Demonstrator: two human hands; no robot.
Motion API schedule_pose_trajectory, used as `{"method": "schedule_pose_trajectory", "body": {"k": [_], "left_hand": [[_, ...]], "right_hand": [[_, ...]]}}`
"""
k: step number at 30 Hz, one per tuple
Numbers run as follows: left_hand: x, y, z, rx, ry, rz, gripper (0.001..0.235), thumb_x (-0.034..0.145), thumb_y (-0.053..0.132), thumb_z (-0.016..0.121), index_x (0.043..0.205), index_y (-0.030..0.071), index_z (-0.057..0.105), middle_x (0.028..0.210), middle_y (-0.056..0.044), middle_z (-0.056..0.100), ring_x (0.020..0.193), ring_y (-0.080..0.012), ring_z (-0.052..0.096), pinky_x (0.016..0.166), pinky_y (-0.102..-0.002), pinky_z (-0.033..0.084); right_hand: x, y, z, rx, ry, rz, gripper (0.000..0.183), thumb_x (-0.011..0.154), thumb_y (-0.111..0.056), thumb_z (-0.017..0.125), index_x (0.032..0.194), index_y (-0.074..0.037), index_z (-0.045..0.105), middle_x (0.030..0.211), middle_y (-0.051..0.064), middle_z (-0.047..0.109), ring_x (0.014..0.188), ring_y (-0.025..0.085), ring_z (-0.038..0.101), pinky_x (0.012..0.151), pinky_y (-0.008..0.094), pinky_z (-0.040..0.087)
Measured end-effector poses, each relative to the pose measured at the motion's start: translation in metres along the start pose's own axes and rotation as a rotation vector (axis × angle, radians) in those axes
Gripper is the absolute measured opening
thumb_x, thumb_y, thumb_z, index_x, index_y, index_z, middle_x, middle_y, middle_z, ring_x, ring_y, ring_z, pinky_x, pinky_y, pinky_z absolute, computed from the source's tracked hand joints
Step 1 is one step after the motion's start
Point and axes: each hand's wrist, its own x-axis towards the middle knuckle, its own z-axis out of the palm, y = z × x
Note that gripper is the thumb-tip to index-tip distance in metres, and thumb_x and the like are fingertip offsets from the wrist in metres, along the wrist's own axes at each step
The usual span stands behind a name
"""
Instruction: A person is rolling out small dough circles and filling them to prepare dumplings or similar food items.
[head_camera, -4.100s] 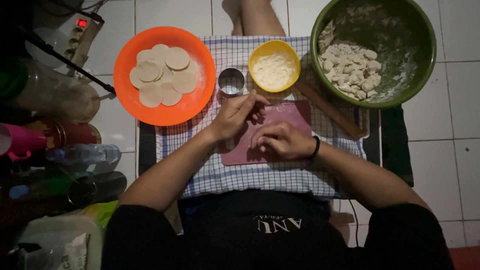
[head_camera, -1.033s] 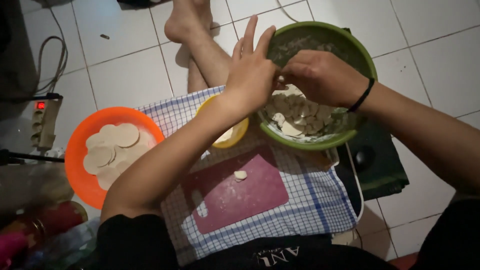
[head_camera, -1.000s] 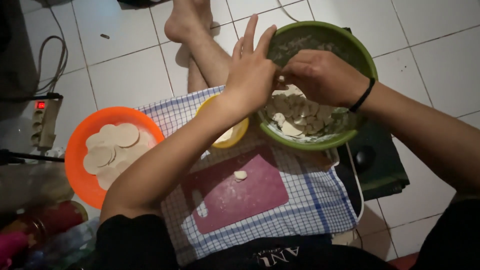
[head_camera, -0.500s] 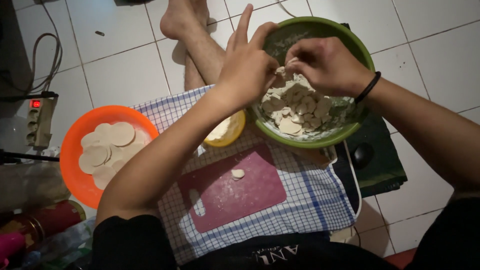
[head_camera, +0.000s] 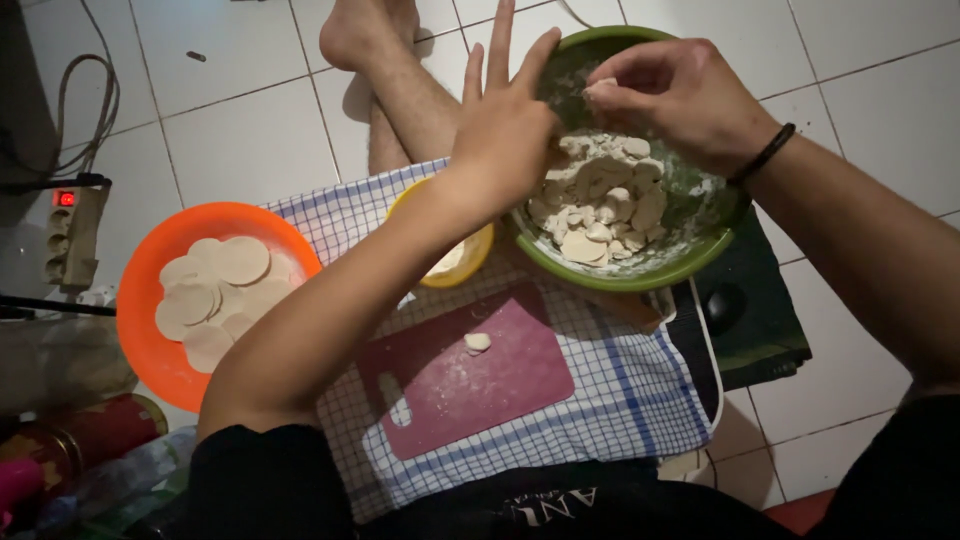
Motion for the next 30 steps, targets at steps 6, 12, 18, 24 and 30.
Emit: {"method": "schedule_pose_trajectory", "body": {"k": [6,12,18,24,30], "left_hand": [[0.004,-0.007,0.015,0.125,-0.024,-0.011,0.031,0.083,0.034,0.083,0.082,0.003,0.079,0.161,-0.028,0.026,0.143,-0.05,-0.013,0.116,-0.073,0.011],[0.0,-0.008,0.009,0.02,0.136,0.003,0.022,0.08,0.025,0.08,0.081,0.003,0.08,0.153,-0.024,0.034,0.145,-0.049,0.002,0.117,-0.072,0.017],[-0.001,-0.01,0.012,0.069,0.205,0.031,0.022,0.084,0.022,0.078,0.095,0.003,0.08,0.146,-0.02,0.041,0.143,-0.0489,0.005,0.116,-0.069,0.015],[-0.003,-0.01,0.006,-0.032,0.269,0.042,0.015,0.085,0.023,0.076,0.079,0.011,0.083,0.14,-0.015,0.049,0.142,-0.0463,0.007,0.114,-0.067,0.017],[-0.003,-0.009,0.006,-0.035,0.222,0.028,0.017,0.085,0.027,0.077,0.081,0.011,0.083,0.14,-0.014,0.046,0.142,-0.0487,0.008,0.116,-0.069,0.014]], "right_hand": [[-0.005,0.0,0.002,-0.159,-0.014,-0.114,0.021,0.098,-0.004,0.071,0.118,0.003,0.069,0.096,0.014,0.075,0.081,0.019,0.074,0.078,0.028,0.064],[-0.006,0.008,0.009,-0.302,0.039,-0.198,0.024,0.095,-0.003,0.075,0.119,0.001,0.07,0.104,0.014,0.076,0.092,0.021,0.076,0.078,0.027,0.062],[-0.008,-0.005,0.016,-0.472,0.04,-0.649,0.026,0.095,0.01,0.074,0.12,0.009,0.07,0.103,0.017,0.071,0.08,0.022,0.063,0.068,0.029,0.054],[-0.011,-0.007,0.022,-0.474,0.038,-0.697,0.03,0.088,0.003,0.084,0.114,0.007,0.069,0.105,0.016,0.072,0.085,0.025,0.067,0.075,0.035,0.054],[-0.006,0.004,0.022,-0.506,0.044,-0.664,0.018,0.092,0.006,0.08,0.108,0.008,0.073,0.092,0.015,0.072,0.069,0.02,0.064,0.059,0.029,0.05]]}}
